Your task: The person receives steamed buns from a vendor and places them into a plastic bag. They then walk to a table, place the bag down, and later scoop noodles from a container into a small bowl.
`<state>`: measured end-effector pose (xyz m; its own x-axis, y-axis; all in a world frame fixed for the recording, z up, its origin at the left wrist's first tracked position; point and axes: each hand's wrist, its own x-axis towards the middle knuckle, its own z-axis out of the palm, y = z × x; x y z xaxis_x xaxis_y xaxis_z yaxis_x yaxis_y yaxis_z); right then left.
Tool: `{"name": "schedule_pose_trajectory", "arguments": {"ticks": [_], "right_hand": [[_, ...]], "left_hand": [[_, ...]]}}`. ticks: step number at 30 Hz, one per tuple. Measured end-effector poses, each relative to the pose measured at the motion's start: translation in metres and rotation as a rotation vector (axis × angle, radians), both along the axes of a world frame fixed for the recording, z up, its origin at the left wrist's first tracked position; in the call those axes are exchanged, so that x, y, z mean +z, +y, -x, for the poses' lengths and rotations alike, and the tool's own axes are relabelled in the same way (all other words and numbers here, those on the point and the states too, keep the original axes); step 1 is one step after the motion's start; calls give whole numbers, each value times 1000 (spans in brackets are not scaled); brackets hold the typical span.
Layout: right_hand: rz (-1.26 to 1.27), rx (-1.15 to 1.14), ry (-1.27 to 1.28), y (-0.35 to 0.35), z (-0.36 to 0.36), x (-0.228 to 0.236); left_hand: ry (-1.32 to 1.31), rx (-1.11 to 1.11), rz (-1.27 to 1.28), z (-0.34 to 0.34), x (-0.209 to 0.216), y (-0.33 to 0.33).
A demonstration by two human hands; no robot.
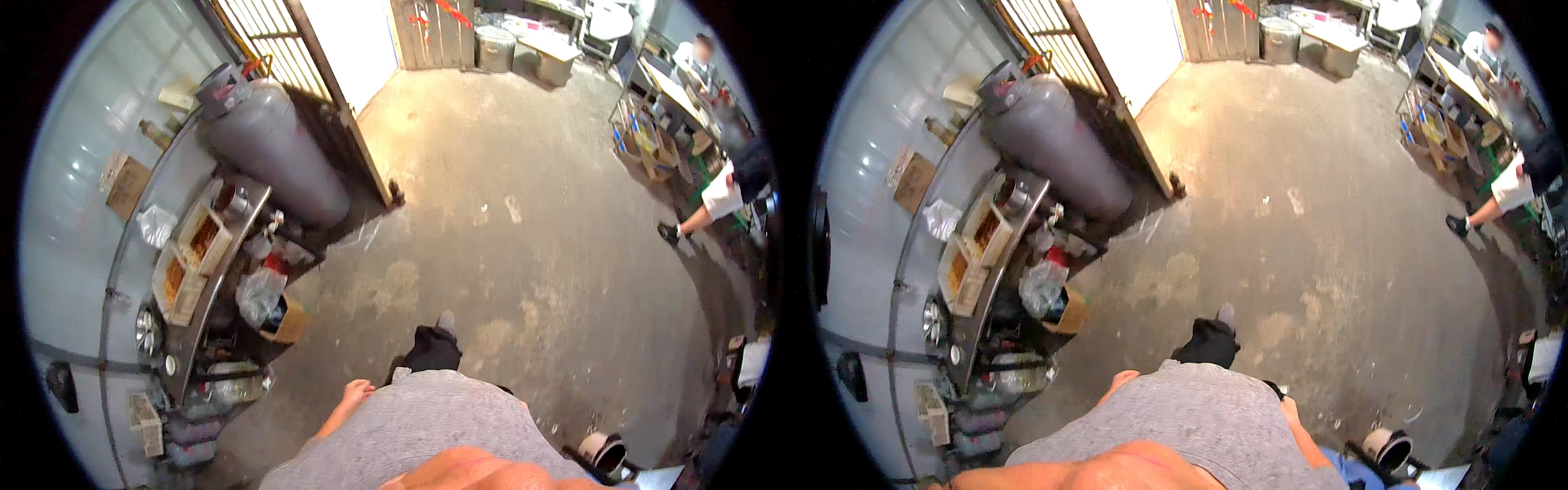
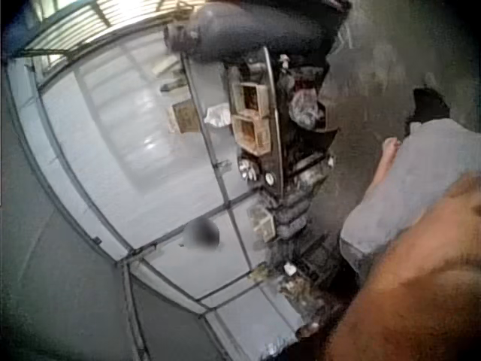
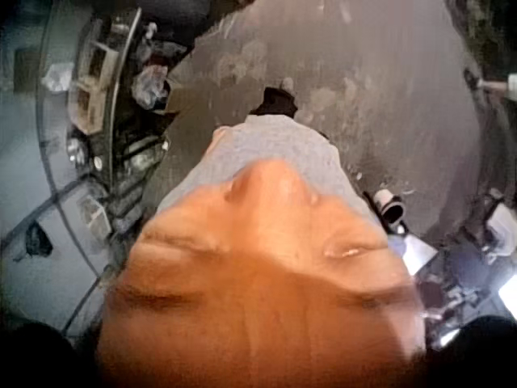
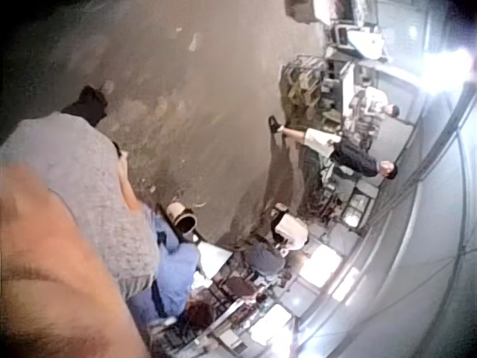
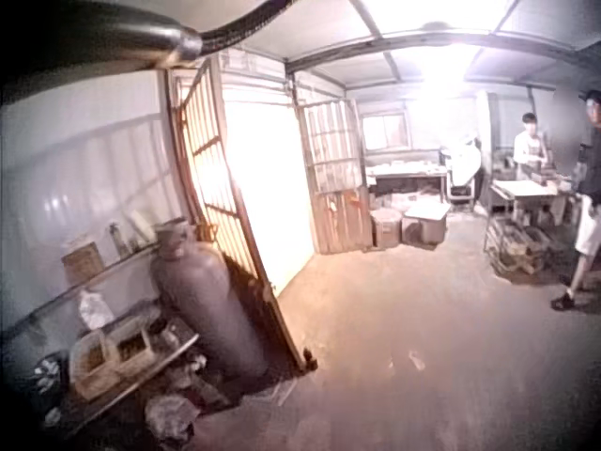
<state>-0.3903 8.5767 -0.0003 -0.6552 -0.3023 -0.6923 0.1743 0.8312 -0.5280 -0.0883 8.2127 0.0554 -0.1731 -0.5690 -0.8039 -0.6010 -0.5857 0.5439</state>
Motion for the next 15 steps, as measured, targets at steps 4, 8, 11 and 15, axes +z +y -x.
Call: {"name": "schedule_pose_trajectory", "arguments": {"ticks": [4,8,11,15], "right_hand": [[123,-46,62,-110,121,66],[222,-71,66,-205,220,113],[280,-103,47,-273,291,112],[291,-94,46,-365,402,93]], "left_hand": [[306,-138,119,199,-77,-116],[700,-361,176,453,27,-211],[774,-633,498,584,105,-281],[737,-579,548,681,97,-363]]}}
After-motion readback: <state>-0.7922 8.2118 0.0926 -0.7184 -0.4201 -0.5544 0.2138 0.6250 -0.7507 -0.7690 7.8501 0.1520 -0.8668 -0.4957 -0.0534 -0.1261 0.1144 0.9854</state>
